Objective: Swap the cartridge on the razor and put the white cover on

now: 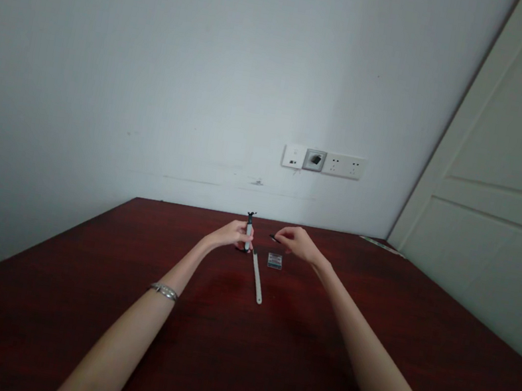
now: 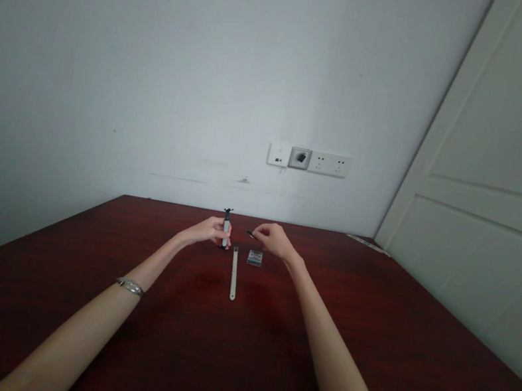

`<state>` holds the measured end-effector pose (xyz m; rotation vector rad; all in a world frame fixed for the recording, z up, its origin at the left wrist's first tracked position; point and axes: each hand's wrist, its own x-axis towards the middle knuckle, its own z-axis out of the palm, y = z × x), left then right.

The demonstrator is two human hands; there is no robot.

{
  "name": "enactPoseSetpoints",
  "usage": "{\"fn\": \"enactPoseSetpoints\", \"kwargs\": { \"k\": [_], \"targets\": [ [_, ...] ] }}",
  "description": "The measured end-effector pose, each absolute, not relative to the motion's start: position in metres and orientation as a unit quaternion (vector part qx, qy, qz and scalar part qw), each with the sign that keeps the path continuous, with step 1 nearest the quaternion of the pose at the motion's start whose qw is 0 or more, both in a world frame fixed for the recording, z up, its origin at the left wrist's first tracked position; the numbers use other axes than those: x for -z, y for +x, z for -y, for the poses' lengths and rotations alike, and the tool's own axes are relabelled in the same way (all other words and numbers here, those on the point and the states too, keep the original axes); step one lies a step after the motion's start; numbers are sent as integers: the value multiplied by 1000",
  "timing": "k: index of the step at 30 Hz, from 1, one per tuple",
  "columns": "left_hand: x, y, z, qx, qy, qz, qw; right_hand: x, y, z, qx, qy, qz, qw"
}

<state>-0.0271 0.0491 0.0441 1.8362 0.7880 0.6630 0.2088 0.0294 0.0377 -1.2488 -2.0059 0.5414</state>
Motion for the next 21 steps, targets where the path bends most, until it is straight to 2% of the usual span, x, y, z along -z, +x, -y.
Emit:
{"fn": "enactPoseSetpoints", "kwargs": {
  "k": [6, 21],
  "targets": [
    [-42, -27, -50, -291, 745, -311, 513, -54, 192, -16, -270, -444, 763, 385],
    [-47, -22, -47, -290, 740, -288, 534, -53, 180, -8, -277, -435, 777, 361]
  ]
}}
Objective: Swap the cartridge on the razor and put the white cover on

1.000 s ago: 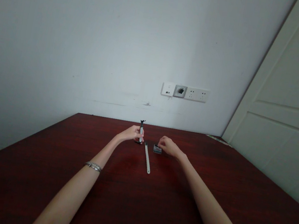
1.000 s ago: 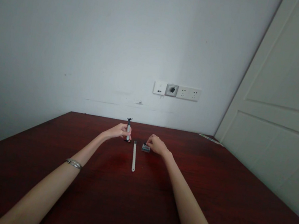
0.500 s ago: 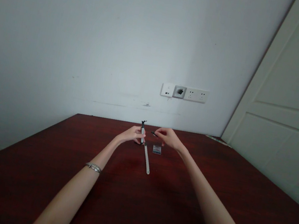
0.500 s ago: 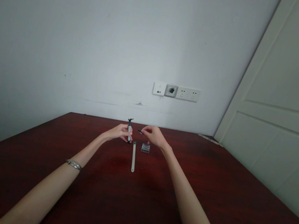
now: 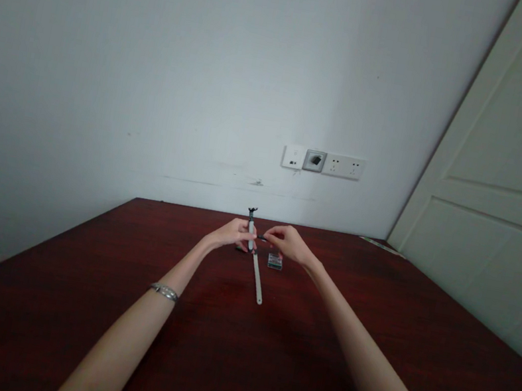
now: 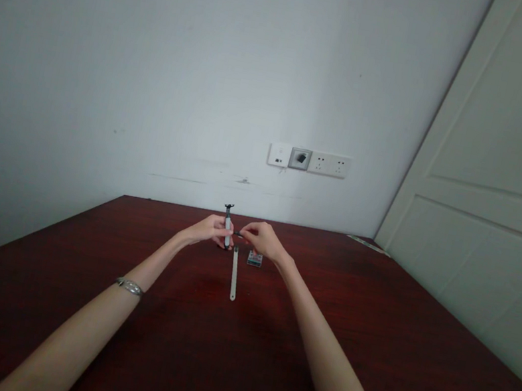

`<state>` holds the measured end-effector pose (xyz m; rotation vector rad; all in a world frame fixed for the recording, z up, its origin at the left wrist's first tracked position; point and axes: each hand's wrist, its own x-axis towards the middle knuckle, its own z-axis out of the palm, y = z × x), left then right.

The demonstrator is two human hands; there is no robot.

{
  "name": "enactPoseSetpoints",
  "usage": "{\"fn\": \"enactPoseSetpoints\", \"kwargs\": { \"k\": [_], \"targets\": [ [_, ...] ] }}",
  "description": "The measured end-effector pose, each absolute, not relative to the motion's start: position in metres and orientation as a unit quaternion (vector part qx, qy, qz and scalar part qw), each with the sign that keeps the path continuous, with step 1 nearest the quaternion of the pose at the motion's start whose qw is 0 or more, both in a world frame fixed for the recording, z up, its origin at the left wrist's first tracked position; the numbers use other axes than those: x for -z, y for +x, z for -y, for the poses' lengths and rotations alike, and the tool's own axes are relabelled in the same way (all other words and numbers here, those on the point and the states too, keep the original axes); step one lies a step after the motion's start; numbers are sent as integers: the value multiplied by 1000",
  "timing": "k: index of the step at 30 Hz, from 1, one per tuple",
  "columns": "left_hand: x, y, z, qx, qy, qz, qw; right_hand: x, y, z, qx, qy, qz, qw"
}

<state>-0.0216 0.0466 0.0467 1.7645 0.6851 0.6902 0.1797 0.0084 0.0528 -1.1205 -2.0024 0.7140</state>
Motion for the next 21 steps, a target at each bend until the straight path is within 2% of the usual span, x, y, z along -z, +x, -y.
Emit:
{"fn": "enactPoseSetpoints", "kwargs": {
  "k": [14, 21],
  "targets": [
    [-46, -20, -48, -279, 742, -294, 534, -53, 176, -5, -270, -436, 784, 350],
    [-48, -21, -47, -285, 742, -296, 529, -53, 176, -6, -335, -414, 761, 372]
  ]
}}
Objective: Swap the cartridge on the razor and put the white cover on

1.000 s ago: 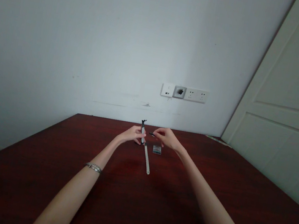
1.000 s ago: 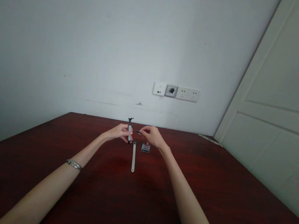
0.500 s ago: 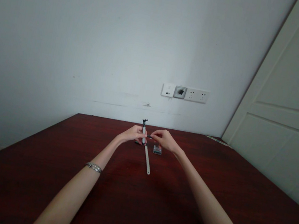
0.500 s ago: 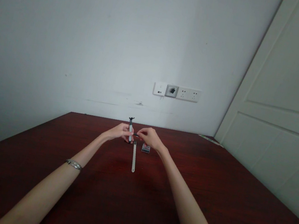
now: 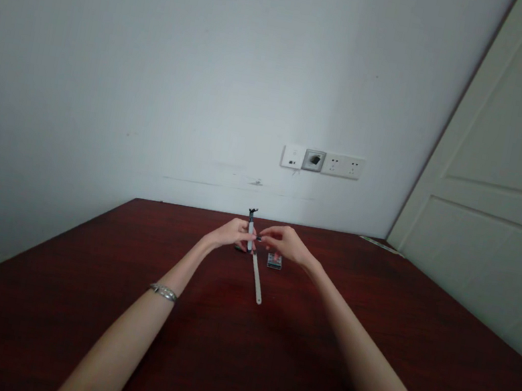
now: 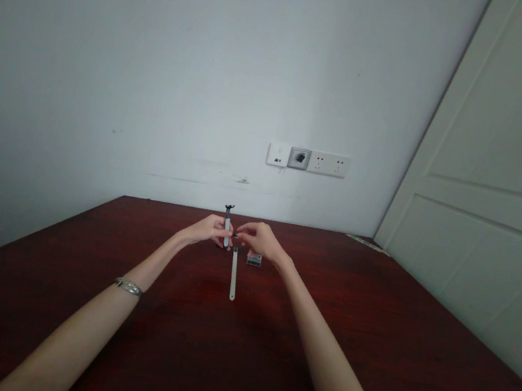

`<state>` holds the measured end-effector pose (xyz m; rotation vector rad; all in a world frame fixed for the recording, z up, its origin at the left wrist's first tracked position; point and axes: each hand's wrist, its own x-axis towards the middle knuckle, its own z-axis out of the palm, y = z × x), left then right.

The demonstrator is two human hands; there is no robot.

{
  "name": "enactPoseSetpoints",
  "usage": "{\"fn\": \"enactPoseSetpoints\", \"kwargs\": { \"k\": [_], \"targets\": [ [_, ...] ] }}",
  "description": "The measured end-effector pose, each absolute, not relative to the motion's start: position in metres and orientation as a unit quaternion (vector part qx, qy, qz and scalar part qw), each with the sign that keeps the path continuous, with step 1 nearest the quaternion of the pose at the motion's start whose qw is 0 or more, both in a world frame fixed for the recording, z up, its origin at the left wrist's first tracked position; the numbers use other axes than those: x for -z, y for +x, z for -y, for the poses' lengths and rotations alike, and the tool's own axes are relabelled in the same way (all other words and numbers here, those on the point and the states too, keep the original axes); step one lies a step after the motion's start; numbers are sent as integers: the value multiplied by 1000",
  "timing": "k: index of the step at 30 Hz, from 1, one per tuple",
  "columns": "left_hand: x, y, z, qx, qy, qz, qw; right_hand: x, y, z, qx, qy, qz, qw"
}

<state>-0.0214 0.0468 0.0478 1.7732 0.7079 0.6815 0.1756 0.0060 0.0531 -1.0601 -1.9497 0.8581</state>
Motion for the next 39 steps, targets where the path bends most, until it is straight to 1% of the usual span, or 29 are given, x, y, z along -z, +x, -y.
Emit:
{"fn": "enactPoseSetpoints", "kwargs": {
  "k": [6, 16, 24, 33, 39],
  "targets": [
    [-51, -27, -45, -295, 733, -290, 540, -51, 181, -10, -388, -395, 734, 393],
    [-54, -28, -42, -304, 723, -289, 549, -47, 182, -12, -396, -373, 732, 410],
    [-56, -35, -44, -313, 726, -292, 539, -47, 181, -13, -400, -387, 710, 431],
    [-63, -44, -50, -389, 716, -355, 458, -58, 189, -14, -401, -405, 656, 495],
    [-60, -38, -40, -416, 759, -350, 359, -59, 191, -18, -395, -426, 630, 515]
  ]
}}
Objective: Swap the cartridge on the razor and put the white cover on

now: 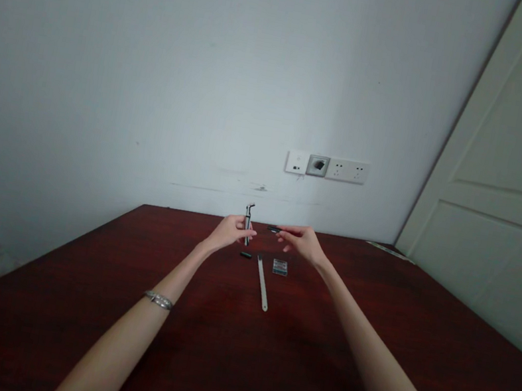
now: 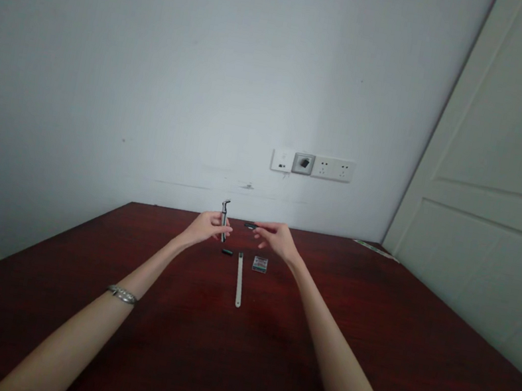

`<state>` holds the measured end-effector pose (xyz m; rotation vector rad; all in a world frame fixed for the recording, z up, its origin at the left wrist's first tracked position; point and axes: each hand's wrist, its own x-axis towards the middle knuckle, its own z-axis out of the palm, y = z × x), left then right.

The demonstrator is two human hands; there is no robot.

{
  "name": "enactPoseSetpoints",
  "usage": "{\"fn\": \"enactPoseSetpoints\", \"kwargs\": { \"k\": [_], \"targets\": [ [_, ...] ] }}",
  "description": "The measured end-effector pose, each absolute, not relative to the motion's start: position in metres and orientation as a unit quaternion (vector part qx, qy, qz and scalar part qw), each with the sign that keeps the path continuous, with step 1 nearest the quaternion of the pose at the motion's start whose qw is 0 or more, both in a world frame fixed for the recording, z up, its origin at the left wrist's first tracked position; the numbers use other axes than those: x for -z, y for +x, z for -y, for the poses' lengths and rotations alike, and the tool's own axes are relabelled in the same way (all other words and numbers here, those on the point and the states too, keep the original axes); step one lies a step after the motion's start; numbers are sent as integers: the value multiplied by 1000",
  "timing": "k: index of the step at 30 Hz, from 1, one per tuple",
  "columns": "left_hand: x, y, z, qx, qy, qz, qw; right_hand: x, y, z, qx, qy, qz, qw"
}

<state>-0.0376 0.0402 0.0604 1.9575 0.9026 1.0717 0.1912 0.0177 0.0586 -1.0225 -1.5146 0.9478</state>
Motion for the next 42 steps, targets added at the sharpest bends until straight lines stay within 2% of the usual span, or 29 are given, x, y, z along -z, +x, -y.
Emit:
{"fn": "enactPoseSetpoints", "kwargs": {
  "k": [6, 24, 42],
  "targets": [
    [-45, -25, -21, -430, 792, -336, 274, -64, 187, -13, -380, -415, 625, 541],
    [-2, 2, 0, -496, 781, -356, 133, -74, 177, -1, -382, -399, 659, 510],
    [1, 3, 0, -492, 783, -357, 134, -72, 172, 2, -385, -375, 676, 504]
  ]
}}
